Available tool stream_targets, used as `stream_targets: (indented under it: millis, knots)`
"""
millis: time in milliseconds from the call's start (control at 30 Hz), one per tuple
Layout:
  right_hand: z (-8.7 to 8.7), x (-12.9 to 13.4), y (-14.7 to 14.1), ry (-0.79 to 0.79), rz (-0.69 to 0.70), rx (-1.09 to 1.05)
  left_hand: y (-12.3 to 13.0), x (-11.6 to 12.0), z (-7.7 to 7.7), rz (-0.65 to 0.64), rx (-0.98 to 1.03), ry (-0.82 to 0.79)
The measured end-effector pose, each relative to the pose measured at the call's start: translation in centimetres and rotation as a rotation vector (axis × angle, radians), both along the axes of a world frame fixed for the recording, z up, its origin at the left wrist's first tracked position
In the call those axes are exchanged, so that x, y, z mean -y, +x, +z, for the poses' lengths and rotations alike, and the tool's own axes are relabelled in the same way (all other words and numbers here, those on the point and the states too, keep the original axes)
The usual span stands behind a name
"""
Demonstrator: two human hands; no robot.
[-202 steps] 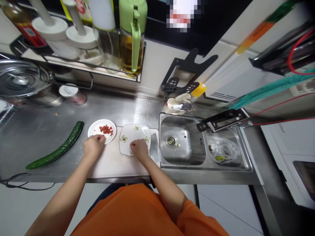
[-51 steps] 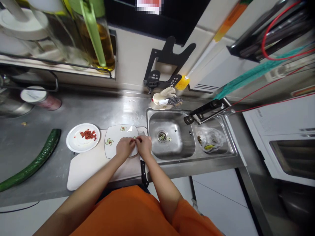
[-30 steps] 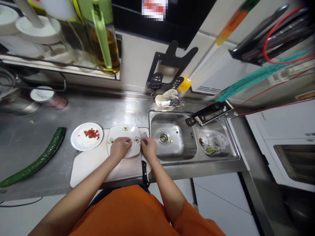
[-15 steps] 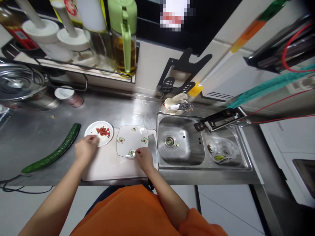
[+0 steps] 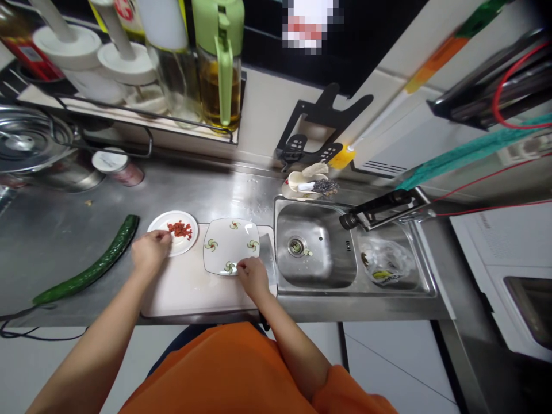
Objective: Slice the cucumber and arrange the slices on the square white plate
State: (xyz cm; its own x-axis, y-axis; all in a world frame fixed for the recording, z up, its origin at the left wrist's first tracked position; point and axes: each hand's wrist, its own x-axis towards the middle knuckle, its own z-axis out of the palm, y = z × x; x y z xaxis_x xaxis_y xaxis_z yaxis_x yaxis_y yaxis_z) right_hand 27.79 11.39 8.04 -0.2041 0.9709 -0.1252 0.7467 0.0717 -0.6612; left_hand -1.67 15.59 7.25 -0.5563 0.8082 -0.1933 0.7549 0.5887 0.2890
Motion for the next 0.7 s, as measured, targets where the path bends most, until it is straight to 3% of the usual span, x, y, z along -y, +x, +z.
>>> stream_targets:
  millis: [200,367,533,700]
  knots:
    - [0.3,-0.5,0.3,-0.017,-0.012,0.011,0.8,1.5,1.3,-0.098,-0.003,0.115]
    - [0.4,-0.9,0.1,-0.036,-0.047,-0.031,5.1,3.2,2.4,-0.278,0.213,0.199]
    - [0.0,-1.1,-0.5,-0.143,-0.124,-0.179,9.8,4.3,1.6,-0.492,0.394,0.210]
    - [-0.5,-1.1,-1.2,-0.260,-0.175,-0.263,11.7,4.9,0.2,-0.566,0.480,0.159]
